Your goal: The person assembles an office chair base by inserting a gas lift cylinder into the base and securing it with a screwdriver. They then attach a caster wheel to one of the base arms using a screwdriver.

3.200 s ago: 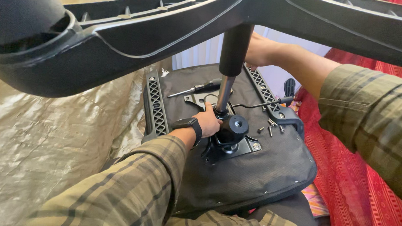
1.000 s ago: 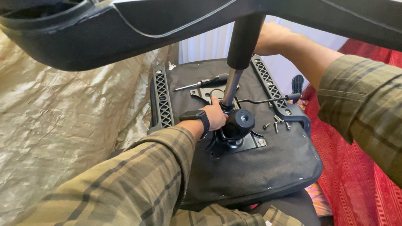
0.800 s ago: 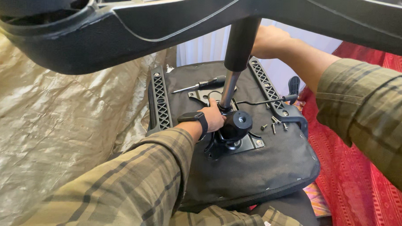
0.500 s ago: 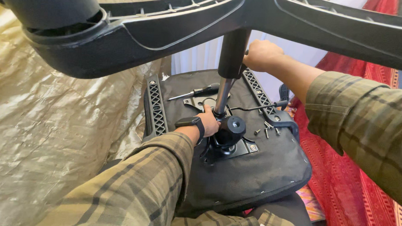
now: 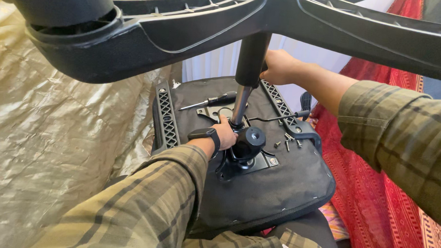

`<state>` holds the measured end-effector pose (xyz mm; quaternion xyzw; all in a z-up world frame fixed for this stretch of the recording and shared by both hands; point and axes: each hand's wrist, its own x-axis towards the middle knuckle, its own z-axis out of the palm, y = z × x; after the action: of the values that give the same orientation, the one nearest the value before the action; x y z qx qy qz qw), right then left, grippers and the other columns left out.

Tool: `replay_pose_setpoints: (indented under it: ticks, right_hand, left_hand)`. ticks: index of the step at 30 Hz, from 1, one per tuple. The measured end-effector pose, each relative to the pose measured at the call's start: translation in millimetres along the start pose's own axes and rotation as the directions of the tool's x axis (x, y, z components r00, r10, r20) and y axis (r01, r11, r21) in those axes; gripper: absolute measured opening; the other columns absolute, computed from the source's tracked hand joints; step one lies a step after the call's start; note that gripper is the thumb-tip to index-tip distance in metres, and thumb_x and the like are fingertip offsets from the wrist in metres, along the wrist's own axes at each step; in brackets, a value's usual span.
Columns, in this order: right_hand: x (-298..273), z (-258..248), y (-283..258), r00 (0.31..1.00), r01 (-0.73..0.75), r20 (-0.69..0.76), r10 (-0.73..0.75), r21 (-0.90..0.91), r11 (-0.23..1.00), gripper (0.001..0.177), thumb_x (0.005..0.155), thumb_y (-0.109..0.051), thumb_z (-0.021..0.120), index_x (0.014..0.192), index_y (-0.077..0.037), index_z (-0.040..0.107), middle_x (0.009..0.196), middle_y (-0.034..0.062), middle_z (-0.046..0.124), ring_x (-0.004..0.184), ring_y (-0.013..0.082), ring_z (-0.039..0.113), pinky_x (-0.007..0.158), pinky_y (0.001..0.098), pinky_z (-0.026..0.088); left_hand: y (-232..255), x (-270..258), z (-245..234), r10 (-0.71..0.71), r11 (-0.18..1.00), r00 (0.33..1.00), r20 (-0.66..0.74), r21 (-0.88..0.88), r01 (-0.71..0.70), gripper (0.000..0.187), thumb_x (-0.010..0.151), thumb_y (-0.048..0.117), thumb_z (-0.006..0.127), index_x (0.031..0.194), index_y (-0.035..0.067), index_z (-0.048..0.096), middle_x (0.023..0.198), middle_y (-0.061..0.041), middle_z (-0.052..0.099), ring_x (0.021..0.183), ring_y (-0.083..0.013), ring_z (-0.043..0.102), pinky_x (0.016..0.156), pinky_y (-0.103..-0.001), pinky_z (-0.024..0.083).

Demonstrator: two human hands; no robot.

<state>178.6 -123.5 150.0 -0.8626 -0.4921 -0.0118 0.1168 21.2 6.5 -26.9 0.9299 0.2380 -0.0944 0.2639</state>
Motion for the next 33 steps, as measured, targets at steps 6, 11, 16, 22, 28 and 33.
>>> replay_pose_setpoints:
  ticks: [6, 11, 16, 22, 28, 33]
  right_hand:
    - [12, 2, -6, 0.995, 0.087, 0.055, -0.081, -0.1, 0.991, 0.016, 0.093, -0.019, 0.063, 0.097, -0.01, 0.076, 0.084, 0.0111, 0.076, 0.074, 0.0249, 0.077, 0.072, 0.0399, 0.06]
    - [14, -11, -18, 0.993, 0.076, 0.102, -0.059, -0.168, 0.983, 0.019, 0.091, -0.022, 0.062, 0.092, -0.008, 0.075, 0.072, 0.0096, 0.075, 0.061, 0.0214, 0.076, 0.059, 0.0352, 0.061]
    - [14, -23, -28, 0.99, -0.032, 0.122, 0.072, -0.3, 0.953, 0.027, 0.098, -0.029, 0.06, 0.097, -0.007, 0.075, 0.077, 0.0156, 0.076, 0.059, 0.0256, 0.074, 0.055, 0.0374, 0.059]
    - [38, -9, -16, 0.987, -0.069, 0.123, 0.103, -0.252, 0.965, 0.023, 0.09, -0.024, 0.068, 0.106, -0.009, 0.075, 0.092, 0.0123, 0.077, 0.065, 0.0219, 0.075, 0.058, 0.034, 0.061]
    - [44, -4, 0, 0.97, -0.008, 0.238, 0.059, -0.209, 0.978, 0.032, 0.08, -0.01, 0.07, 0.111, -0.009, 0.074, 0.093, 0.0092, 0.076, 0.074, 0.0205, 0.076, 0.056, 0.0339, 0.062]
    - [27, -3, -6, 0.977, -0.161, 0.18, 0.116, 0.259, 0.952, 0.024, 0.095, -0.023, 0.06, 0.107, -0.006, 0.073, 0.095, 0.0087, 0.074, 0.074, 0.0188, 0.074, 0.052, 0.0306, 0.058]
  left_hand:
    - [2, -14, -7, 0.01, 0.999, 1.0, -0.004, -0.051, -0.01, 0.101, 0.095, 0.038, 0.064, 0.158, -0.006, -0.002, 0.125, -0.03, 0.066, 0.118, -0.0412, 0.066, 0.104, -0.045, 0.049]
    - [3, -20, -11, 0.037, 0.997, 0.999, -0.005, -0.065, -0.038, 0.103, 0.093, 0.033, 0.064, 0.158, -0.008, -0.005, 0.123, -0.029, 0.068, 0.117, -0.0396, 0.068, 0.102, -0.043, 0.05]
    - [2, -21, -13, 0.036, 0.999, 0.999, 0.002, -0.04, -0.036, 0.1, 0.095, 0.036, 0.063, 0.158, -0.008, -0.002, 0.125, -0.03, 0.066, 0.118, -0.0411, 0.066, 0.102, -0.044, 0.05]
    - [3, -24, -16, 0.02, 0.999, 1.0, 0.012, -0.035, -0.019, 0.101, 0.095, 0.036, 0.064, 0.159, -0.006, -0.002, 0.125, -0.028, 0.067, 0.119, -0.0395, 0.066, 0.104, -0.043, 0.049]
    - [0, -19, -11, 0.069, 0.982, 0.997, 0.032, -0.18, -0.063, 0.102, 0.085, 0.02, 0.059, 0.157, -0.005, -0.008, 0.122, -0.013, 0.077, 0.118, -0.0304, 0.069, 0.104, -0.039, 0.048]
    - [-2, -14, -7, 0.055, 0.998, 0.999, 0.004, -0.024, -0.054, 0.106, 0.095, 0.036, 0.065, 0.159, -0.007, -0.008, 0.128, -0.029, 0.064, 0.122, -0.0396, 0.063, 0.106, -0.042, 0.047]
